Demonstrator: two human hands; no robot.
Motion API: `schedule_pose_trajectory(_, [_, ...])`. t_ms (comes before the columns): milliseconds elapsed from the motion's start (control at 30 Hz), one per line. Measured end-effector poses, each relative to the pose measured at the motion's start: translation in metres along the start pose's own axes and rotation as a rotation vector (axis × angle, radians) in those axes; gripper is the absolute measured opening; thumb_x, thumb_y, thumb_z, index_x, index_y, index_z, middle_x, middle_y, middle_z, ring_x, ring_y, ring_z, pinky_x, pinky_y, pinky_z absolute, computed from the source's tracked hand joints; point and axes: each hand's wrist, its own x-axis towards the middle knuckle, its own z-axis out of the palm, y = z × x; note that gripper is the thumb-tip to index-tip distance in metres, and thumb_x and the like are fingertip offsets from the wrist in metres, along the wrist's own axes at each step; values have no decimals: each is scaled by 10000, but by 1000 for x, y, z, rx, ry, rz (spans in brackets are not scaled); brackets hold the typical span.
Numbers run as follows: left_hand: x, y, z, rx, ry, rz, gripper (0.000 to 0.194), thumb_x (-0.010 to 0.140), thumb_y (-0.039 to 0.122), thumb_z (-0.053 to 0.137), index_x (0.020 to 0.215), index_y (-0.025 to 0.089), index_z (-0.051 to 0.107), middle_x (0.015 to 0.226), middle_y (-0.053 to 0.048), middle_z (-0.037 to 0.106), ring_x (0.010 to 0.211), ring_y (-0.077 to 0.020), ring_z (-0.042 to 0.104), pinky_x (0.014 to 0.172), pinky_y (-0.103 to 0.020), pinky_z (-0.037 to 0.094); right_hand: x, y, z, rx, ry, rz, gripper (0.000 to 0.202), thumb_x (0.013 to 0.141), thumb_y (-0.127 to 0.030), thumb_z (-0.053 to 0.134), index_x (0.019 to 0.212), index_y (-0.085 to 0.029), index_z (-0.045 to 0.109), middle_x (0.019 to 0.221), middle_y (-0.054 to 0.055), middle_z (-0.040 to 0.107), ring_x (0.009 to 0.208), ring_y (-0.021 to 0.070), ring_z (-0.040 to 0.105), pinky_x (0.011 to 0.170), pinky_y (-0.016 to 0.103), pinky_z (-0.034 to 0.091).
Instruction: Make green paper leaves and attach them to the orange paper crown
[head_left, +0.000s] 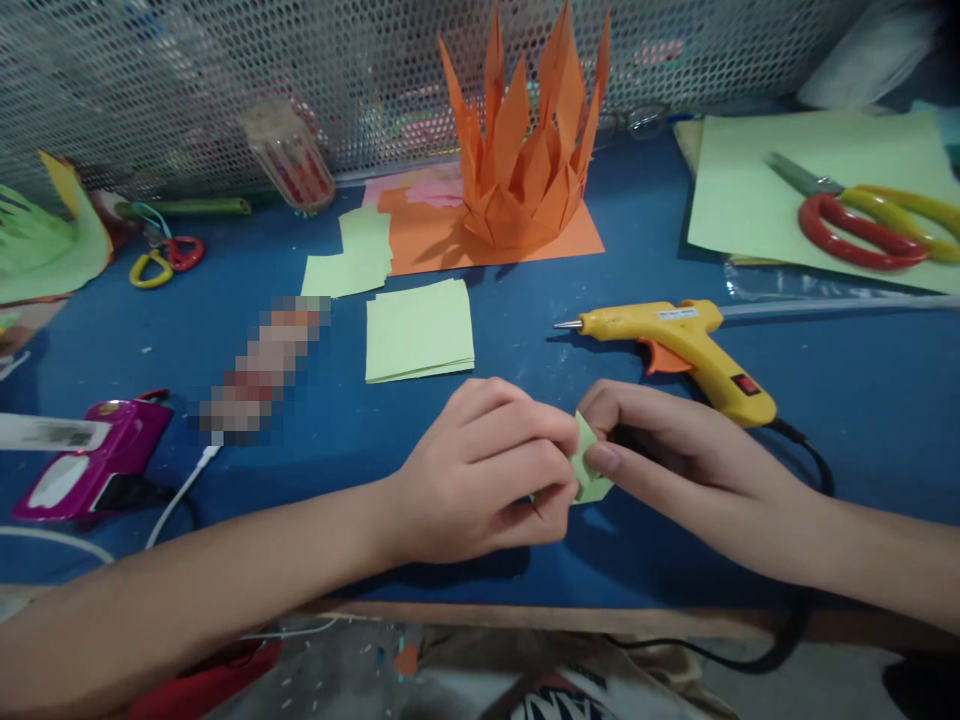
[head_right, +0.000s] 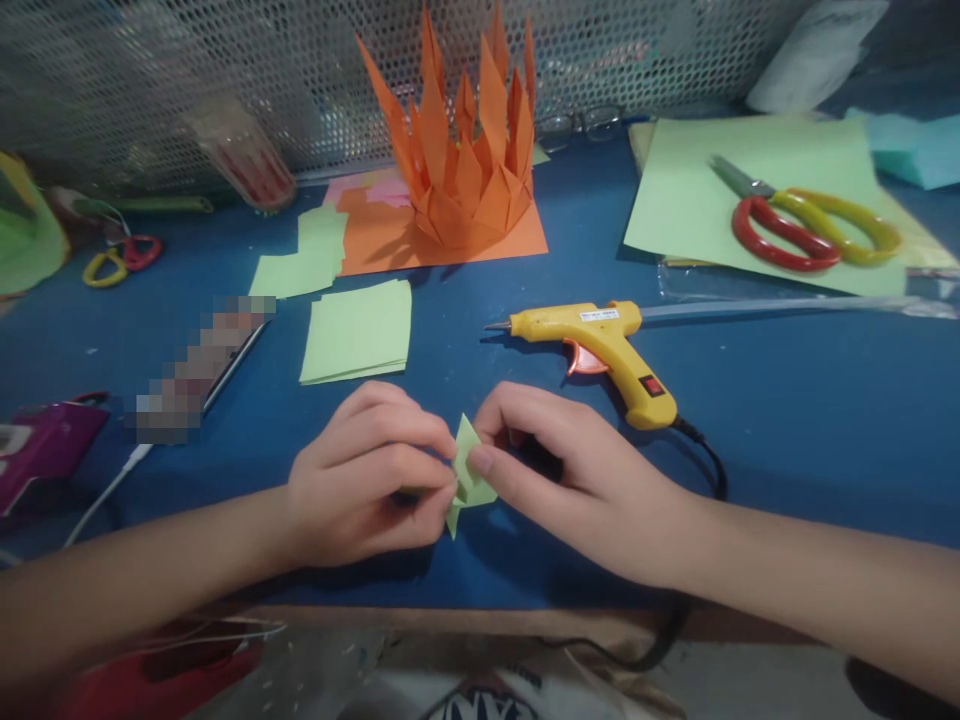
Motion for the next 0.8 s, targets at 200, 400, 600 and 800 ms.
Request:
schedule_pose_trajectory(200, [2, 0, -2, 24, -21, -33, 201, 780, 105, 698, 815, 244, 557, 844, 25, 770, 755, -159, 606, 741, -300, 506, -1, 0, -2, 1, 1, -6, 218, 958, -360, 532, 758, -274, 533, 696, 4, 558, 623, 165, 541, 532, 343, 460])
schedule_pose_trajectory(400, [3, 1, -3, -54, -20, -137, 157, 815, 118, 650, 802, 245, 558, 805, 30, 759, 715, -143, 617, 757, -311, 513, -2, 0, -2, 22, -8, 9, 227, 968, -370, 515, 763, -274, 536, 717, 15, 570, 642, 177, 548, 558, 354, 469])
schedule_pose_trajectory(600, [2, -3, 2, -202, 176, -380, 136, 827, 110, 645, 770, 220, 590, 792, 4, 713, 769, -139, 634, 771, -312, 515, -3, 2, -2, 53, 18, 22, 234, 982, -394, 512, 786, -269, 538, 732, -3, 534, 643, 153, 513, 552, 324, 448])
schedule_pose_trajectory(800, [3, -12, 5, -412, 209, -693, 137, 806, 185, 721, 740, 193, 601, 775, 3, 681, 726, -125, 627, 687, -257, 522, -6, 3, -6, 89, 68, 32, 252, 986, -432, 499, 793, -277, 550, 737, -3, 508, 652, 151, 489, 562, 317, 442])
